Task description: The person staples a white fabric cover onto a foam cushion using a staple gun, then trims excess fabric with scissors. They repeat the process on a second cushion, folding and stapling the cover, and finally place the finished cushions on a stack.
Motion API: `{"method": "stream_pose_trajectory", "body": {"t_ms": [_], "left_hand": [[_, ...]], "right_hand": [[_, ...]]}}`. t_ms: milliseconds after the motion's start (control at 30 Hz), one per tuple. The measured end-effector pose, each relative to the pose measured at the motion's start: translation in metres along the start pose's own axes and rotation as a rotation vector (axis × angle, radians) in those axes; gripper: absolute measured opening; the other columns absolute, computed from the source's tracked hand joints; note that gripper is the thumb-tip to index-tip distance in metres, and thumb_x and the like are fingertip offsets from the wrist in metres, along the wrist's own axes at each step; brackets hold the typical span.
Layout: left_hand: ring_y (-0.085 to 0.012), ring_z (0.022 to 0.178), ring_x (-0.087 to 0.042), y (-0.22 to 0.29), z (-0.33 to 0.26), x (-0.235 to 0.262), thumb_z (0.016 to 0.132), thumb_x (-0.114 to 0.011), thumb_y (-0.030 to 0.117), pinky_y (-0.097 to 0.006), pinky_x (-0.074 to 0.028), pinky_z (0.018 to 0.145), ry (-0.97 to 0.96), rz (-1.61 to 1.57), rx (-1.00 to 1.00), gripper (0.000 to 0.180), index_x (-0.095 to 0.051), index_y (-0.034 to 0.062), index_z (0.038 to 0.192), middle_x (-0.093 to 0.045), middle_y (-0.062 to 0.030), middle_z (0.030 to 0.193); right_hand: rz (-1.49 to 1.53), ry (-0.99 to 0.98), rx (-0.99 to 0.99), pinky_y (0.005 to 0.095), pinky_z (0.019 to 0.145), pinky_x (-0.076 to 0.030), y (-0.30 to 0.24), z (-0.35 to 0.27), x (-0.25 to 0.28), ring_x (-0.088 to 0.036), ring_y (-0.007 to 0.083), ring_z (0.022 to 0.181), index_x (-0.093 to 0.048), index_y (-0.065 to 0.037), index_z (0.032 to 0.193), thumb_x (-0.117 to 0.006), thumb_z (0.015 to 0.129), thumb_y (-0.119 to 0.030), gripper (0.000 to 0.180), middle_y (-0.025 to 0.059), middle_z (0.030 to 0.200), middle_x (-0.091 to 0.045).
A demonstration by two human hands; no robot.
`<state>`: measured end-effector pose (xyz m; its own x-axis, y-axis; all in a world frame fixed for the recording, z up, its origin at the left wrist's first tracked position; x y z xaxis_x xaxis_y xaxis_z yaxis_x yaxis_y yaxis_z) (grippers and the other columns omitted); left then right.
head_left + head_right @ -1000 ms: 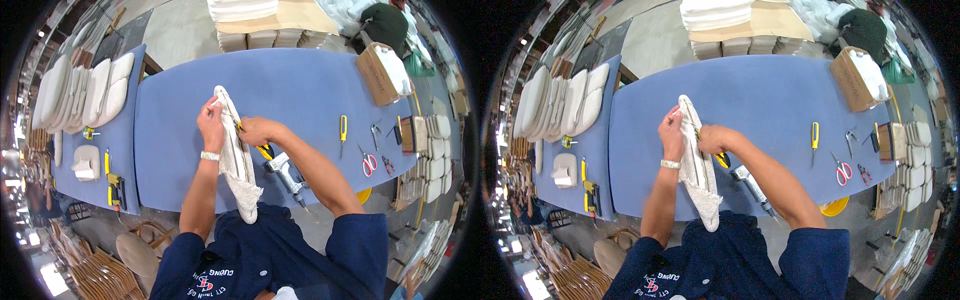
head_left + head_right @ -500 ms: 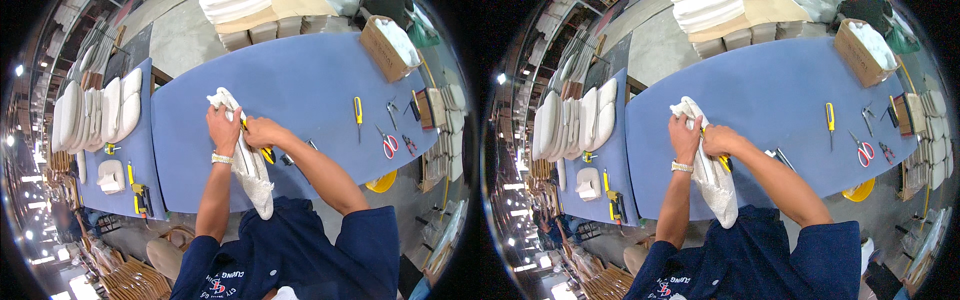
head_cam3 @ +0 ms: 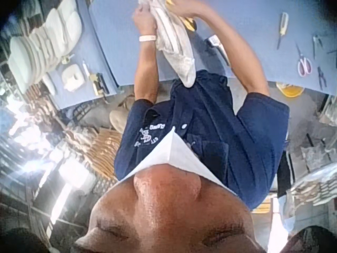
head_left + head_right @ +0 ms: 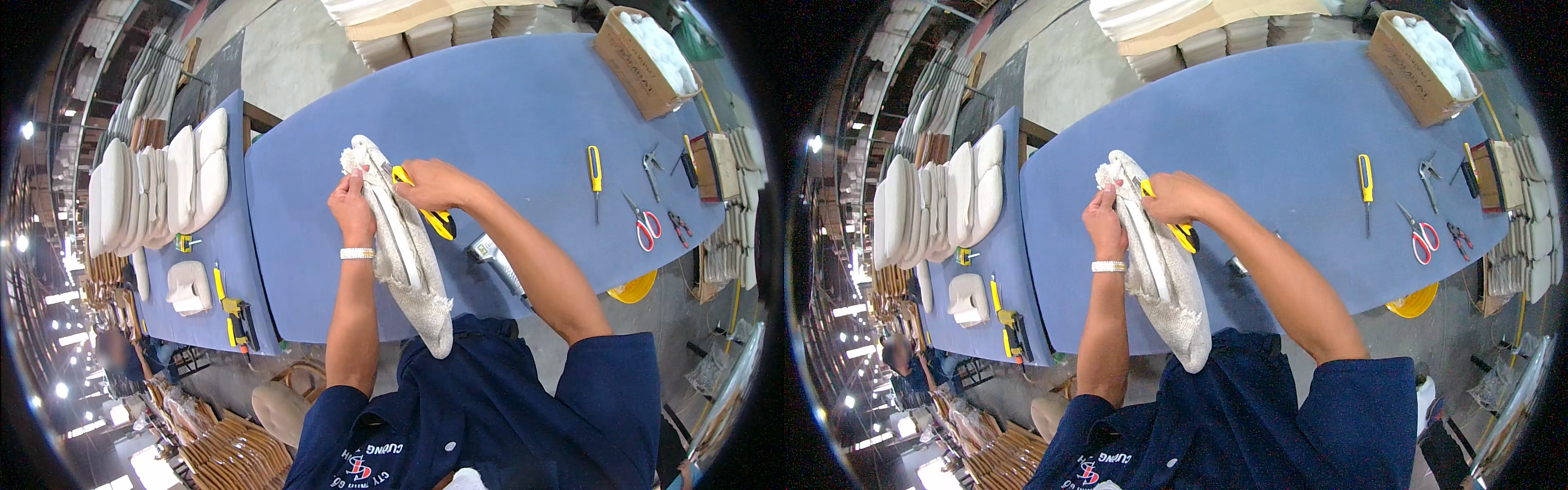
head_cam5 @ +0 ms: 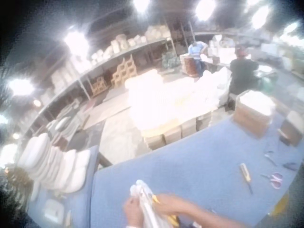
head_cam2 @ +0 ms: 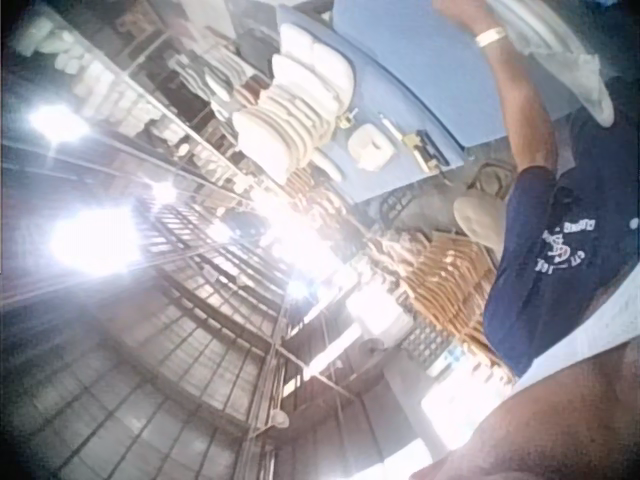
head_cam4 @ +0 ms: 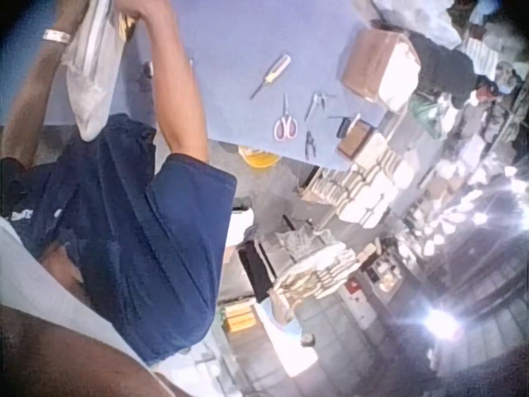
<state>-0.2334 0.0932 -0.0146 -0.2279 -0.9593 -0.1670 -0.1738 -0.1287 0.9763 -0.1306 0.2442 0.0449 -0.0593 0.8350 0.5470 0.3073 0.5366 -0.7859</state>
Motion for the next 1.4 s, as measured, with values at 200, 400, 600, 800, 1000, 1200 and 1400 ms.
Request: {"method": "stream_pose_trajectory", "body": {"t_ms": [200, 400, 600, 800, 1000, 1200, 1400], "left_hand": [[-0.0122, 0.079, -0.063, 0.0, -0.001, 0.0, 0.101, -0.066, 0.014, -0.028, -0.053, 0.074, -0.042, -0.076, 0.082, 0.022, -0.076, -0.0057, 0.104, -0.072, -0.0066, 0.092], [-0.0132, 0.082, -0.064, -0.004, 0.003, 0.005, 0.1, -0.066, 0.016, -0.029, -0.053, 0.077, -0.071, -0.047, 0.112, 0.024, -0.076, -0.0056, 0.106, -0.073, -0.0071, 0.095], [-0.0131, 0.083, -0.063, -0.006, 0.005, 0.005, 0.101, -0.065, 0.015, -0.029, -0.053, 0.077, -0.116, -0.047, 0.119, 0.024, -0.075, -0.0058, 0.107, -0.072, -0.0077, 0.096], [-0.0137, 0.084, -0.065, -0.003, 0.006, 0.005, 0.101, -0.065, 0.015, -0.03, -0.054, 0.077, -0.135, -0.052, 0.132, 0.024, -0.075, -0.0065, 0.107, -0.073, -0.0089, 0.097], [-0.0167, 0.087, -0.068, 0.002, 0.004, 0.002, 0.101, -0.064, 0.014, -0.032, -0.056, 0.078, -0.159, -0.048, 0.167, 0.024, -0.074, -0.0069, 0.108, -0.073, -0.0113, 0.099], [-0.0199, 0.088, -0.069, -0.004, 0.013, 0.005, 0.102, -0.062, 0.014, -0.034, -0.058, 0.081, -0.209, -0.036, 0.246, 0.025, -0.073, -0.0064, 0.11, -0.073, -0.0121, 0.102], [-0.0217, 0.09, -0.069, -0.002, 0.013, 0.004, 0.103, -0.059, 0.013, -0.036, -0.059, 0.083, -0.163, -0.005, 0.253, 0.025, -0.071, -0.0072, 0.108, -0.072, -0.0139, 0.103]], "right_hand": [[-0.056, -0.131, -0.115, 0.0518, 0.085, -0.053, 0.008, 0.021, -0.017, -0.07, 0.0455, 0.095, -0.067, 0.006, 0.105, -0.056, 0.094, -0.031, 0.04, 0.0315, 0.1, -0.071], [-0.078, -0.14, -0.091, 0.0519, 0.086, -0.054, 0.002, 0.017, -0.02, -0.07, 0.0464, 0.097, -0.066, 0.008, 0.108, -0.056, 0.094, -0.03, 0.042, 0.0324, 0.1, -0.071], [-0.054, -0.102, -0.117, 0.0517, 0.085, -0.055, 0.003, 0.022, -0.018, -0.071, 0.0458, 0.095, -0.068, 0.008, 0.103, -0.055, 0.093, -0.03, 0.041, 0.0319, 0.099, -0.071], [-0.181, -0.216, -0.062, 0.0512, 0.084, -0.055, -0.001, 0.024, -0.024, -0.071, 0.0446, 0.092, -0.069, 0.009, 0.101, -0.053, 0.092, -0.029, 0.042, 0.0319, 0.096, -0.071], [-0.144, -0.363, -0.102, 0.0509, 0.072, -0.054, -0.001, 0.014, -0.033, -0.07, 0.0399, 0.076, -0.067, 0.013, 0.092, -0.049, 0.093, -0.025, 0.042, 0.0299, 0.085, -0.07], [-0.192, -0.447, -0.019, 0.0468, 0.062, -0.053, 0.003, 0.016, -0.047, -0.068, 0.033, 0.066, -0.064, 0.016, 0.088, -0.048, 0.093, -0.023, 0.043, 0.0253, 0.075, -0.067], [0.05, -0.455, -0.003, 0.0447, 0.055, -0.05, 0.008, -0.013, -0.056, -0.065, 0.0271, 0.06, -0.064, 0.013, 0.086, -0.048, 0.094, -0.024, 0.041, 0.018, 0.071, -0.065]]}}
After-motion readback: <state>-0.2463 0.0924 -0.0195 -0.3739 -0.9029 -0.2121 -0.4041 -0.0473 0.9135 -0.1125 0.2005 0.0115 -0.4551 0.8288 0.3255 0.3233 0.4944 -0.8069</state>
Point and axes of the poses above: each hand's wrist, its own z-axis towards the middle knuckle, its own x-axis out of the back of the hand, y = z × x, the point moved 8 cm from there along z, towards the middle knuckle
